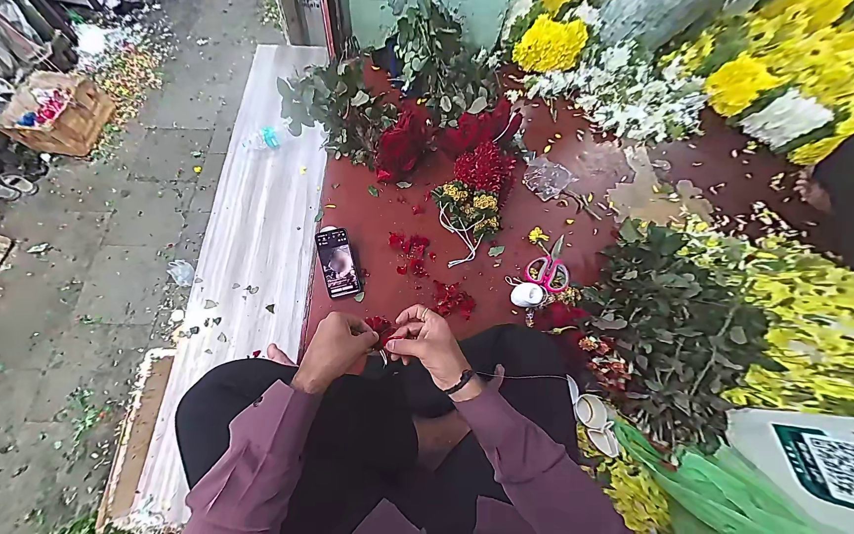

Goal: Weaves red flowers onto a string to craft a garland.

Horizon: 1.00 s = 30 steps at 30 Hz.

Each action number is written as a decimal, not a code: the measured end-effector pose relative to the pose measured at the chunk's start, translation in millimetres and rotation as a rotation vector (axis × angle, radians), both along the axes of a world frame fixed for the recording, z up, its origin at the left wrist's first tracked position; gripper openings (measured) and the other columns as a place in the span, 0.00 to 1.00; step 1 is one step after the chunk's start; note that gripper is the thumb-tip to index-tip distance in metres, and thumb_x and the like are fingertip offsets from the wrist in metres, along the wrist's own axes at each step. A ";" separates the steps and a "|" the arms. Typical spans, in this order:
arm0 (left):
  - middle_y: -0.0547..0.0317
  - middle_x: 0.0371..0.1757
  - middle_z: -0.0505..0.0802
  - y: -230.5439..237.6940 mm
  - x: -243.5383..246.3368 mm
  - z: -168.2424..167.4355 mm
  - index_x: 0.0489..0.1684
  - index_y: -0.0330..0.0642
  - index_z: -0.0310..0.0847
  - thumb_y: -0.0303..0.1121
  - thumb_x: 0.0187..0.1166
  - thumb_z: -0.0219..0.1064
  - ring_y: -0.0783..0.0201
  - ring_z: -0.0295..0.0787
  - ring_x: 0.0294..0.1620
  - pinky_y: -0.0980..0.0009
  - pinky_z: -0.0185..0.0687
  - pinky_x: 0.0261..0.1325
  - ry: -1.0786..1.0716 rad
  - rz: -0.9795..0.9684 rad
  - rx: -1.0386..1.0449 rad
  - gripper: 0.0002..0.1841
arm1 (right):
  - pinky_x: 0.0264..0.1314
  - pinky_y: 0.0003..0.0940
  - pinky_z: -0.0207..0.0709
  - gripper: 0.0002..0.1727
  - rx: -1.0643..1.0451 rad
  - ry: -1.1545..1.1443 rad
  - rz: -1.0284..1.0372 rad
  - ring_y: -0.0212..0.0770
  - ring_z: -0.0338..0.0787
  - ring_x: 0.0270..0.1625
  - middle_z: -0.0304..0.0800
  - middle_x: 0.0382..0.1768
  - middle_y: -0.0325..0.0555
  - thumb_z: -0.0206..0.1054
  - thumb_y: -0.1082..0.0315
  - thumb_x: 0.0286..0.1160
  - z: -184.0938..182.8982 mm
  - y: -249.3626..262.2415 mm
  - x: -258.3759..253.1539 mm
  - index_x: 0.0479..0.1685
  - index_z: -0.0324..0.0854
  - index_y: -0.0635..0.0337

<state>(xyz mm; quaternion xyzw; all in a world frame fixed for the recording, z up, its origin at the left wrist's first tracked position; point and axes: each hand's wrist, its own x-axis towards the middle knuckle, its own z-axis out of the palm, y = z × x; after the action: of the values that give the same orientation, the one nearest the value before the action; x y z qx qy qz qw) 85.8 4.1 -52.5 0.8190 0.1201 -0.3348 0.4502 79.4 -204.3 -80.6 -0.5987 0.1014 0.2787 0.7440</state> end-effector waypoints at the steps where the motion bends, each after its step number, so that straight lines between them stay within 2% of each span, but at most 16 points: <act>1: 0.63 0.30 0.95 -1.4 -0.5 0.2 0.38 0.45 0.94 0.40 0.76 0.71 0.68 0.92 0.28 0.64 0.91 0.36 0.007 0.004 -0.045 0.09 | 0.21 0.36 0.86 0.28 -0.034 0.014 -0.001 0.47 0.92 0.24 0.93 0.32 0.58 0.83 0.79 0.54 -2.1 2.0 -0.3 0.56 0.75 0.71; 3: 0.63 0.31 0.95 -2.8 -0.8 0.5 0.42 0.44 0.94 0.36 0.76 0.69 0.68 0.92 0.28 0.65 0.91 0.38 0.005 -0.010 -0.096 0.09 | 0.17 0.34 0.84 0.29 -0.103 0.047 -0.005 0.46 0.91 0.21 0.94 0.33 0.57 0.84 0.78 0.53 -5.0 3.6 2.4 0.57 0.75 0.69; 6: 0.64 0.31 0.96 -2.4 -0.1 1.3 0.44 0.45 0.94 0.38 0.74 0.74 0.69 0.91 0.27 0.66 0.89 0.36 -0.011 -0.067 -0.102 0.09 | 0.15 0.32 0.81 0.32 -0.151 0.076 0.031 0.43 0.89 0.19 0.94 0.32 0.55 0.86 0.76 0.52 -3.8 2.4 5.8 0.59 0.75 0.68; 10: 0.67 0.29 0.95 -2.9 -0.2 -0.4 0.37 0.48 0.96 0.42 0.74 0.77 0.72 0.88 0.25 0.67 0.86 0.34 -0.049 -0.128 -0.103 0.09 | 0.14 0.29 0.77 0.41 -0.218 0.128 0.127 0.38 0.83 0.15 0.90 0.25 0.50 0.89 0.73 0.46 -2.5 -3.5 10.8 0.66 0.73 0.66; 12: 0.68 0.27 0.95 -2.7 0.2 -1.6 0.34 0.49 0.95 0.41 0.74 0.76 0.73 0.88 0.25 0.67 0.86 0.34 -0.069 -0.123 -0.102 0.08 | 0.20 0.29 0.77 0.47 -0.249 0.107 0.212 0.36 0.81 0.17 0.86 0.23 0.44 0.90 0.68 0.43 -7.9 -11.7 14.8 0.73 0.70 0.61; 14: 0.68 0.24 0.92 -1.9 0.1 -2.2 0.28 0.49 0.93 0.40 0.72 0.75 0.72 0.86 0.24 0.65 0.83 0.33 -0.087 -0.094 -0.085 0.08 | 0.32 0.32 0.83 0.52 -0.261 0.002 0.259 0.36 0.84 0.25 0.86 0.26 0.41 0.91 0.65 0.42 -12.7 -23.3 19.2 0.78 0.69 0.60; 17: 0.68 0.19 0.89 0.1 0.1 -0.7 0.21 0.48 0.89 0.40 0.70 0.74 0.70 0.83 0.21 0.62 0.80 0.30 -0.077 -0.045 -0.057 0.10 | 0.43 0.37 0.86 0.46 -0.336 -0.200 0.225 0.39 0.88 0.41 0.89 0.41 0.42 0.87 0.63 0.48 -15.9 -35.3 25.3 0.78 0.73 0.55; 19: 0.67 0.17 0.87 0.5 0.3 -0.4 0.18 0.47 0.86 0.41 0.69 0.73 0.69 0.82 0.20 0.61 0.78 0.28 -0.056 -0.025 -0.029 0.12 | 0.62 0.40 0.85 0.51 -0.375 -0.264 0.368 0.39 0.87 0.65 0.88 0.65 0.42 0.85 0.60 0.52 -14.0 -37.6 26.5 0.86 0.66 0.48; 20: 0.66 0.17 0.86 0.8 0.6 0.1 0.16 0.47 0.85 0.41 0.69 0.73 0.68 0.80 0.19 0.61 0.77 0.27 -0.046 -0.016 -0.011 0.13 | 0.68 0.41 0.84 0.53 -0.346 -0.247 0.466 0.39 0.86 0.69 0.84 0.73 0.43 0.85 0.58 0.54 -14.6 -36.8 25.3 0.89 0.62 0.48; 21: 0.66 0.16 0.84 1.1 1.0 0.4 0.15 0.48 0.83 0.42 0.69 0.73 0.67 0.79 0.18 0.60 0.75 0.26 -0.040 -0.011 0.009 0.14 | 0.64 0.39 0.88 0.53 -0.299 -0.206 0.533 0.38 0.90 0.64 0.84 0.73 0.44 0.84 0.56 0.57 -17.3 -35.3 23.2 0.89 0.62 0.51; 22: 0.67 0.15 0.83 2.0 1.4 0.6 0.13 0.48 0.81 0.42 0.69 0.72 0.67 0.78 0.18 0.60 0.73 0.26 -0.040 -0.009 0.031 0.15 | 0.54 0.37 0.90 0.47 -0.261 -0.161 0.544 0.37 0.93 0.52 0.89 0.65 0.45 0.83 0.58 0.60 -20.1 -33.7 20.8 0.85 0.67 0.56; 23: 0.67 0.15 0.83 3.5 2.0 1.5 0.13 0.49 0.81 0.42 0.69 0.72 0.67 0.78 0.18 0.59 0.73 0.26 -0.035 -0.009 0.054 0.15 | 0.47 0.36 0.91 0.36 -0.261 -0.142 0.515 0.37 0.94 0.44 0.93 0.55 0.46 0.81 0.59 0.64 -21.1 -33.6 20.1 0.75 0.78 0.60; 25: 0.66 0.15 0.82 6.4 2.5 3.7 0.13 0.49 0.81 0.43 0.69 0.71 0.65 0.77 0.18 0.57 0.73 0.25 -0.022 0.006 0.103 0.15 | 0.50 0.33 0.89 0.14 -0.319 -0.187 0.492 0.30 0.93 0.40 0.96 0.40 0.39 0.77 0.58 0.70 -17.4 -40.1 25.9 0.46 0.93 0.58; 26: 0.66 0.14 0.81 6.6 2.5 4.2 0.13 0.49 0.80 0.43 0.69 0.71 0.65 0.76 0.18 0.56 0.72 0.25 -0.020 0.021 0.126 0.16 | 0.50 0.31 0.87 0.11 -0.310 -0.223 0.522 0.27 0.92 0.40 0.96 0.36 0.36 0.77 0.58 0.71 -14.0 -44.4 29.4 0.39 0.95 0.56; 28: 0.64 0.15 0.82 4.3 2.8 3.9 0.13 0.50 0.81 0.46 0.67 0.71 0.61 0.78 0.20 0.52 0.72 0.26 -0.026 0.010 0.204 0.16 | 0.49 0.30 0.86 0.10 -0.204 -0.305 0.622 0.25 0.91 0.40 0.96 0.35 0.35 0.77 0.58 0.71 -8.8 -47.1 30.0 0.36 0.95 0.56; 30: 0.57 0.24 0.89 -1.0 1.7 5.8 0.22 0.47 0.87 0.49 0.68 0.70 0.53 0.89 0.30 0.41 0.82 0.35 -0.008 -0.123 0.277 0.15 | 0.49 0.28 0.86 0.10 -0.064 -0.385 0.634 0.27 0.91 0.41 0.95 0.36 0.37 0.77 0.61 0.72 -7.4 -41.7 24.1 0.36 0.94 0.59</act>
<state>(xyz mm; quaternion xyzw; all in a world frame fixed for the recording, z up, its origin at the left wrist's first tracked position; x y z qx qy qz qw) 87.5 3.2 -46.7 0.8805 0.1130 -0.3388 0.3118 103.6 -246.0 -88.0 -0.6647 -0.2225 0.3742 0.6071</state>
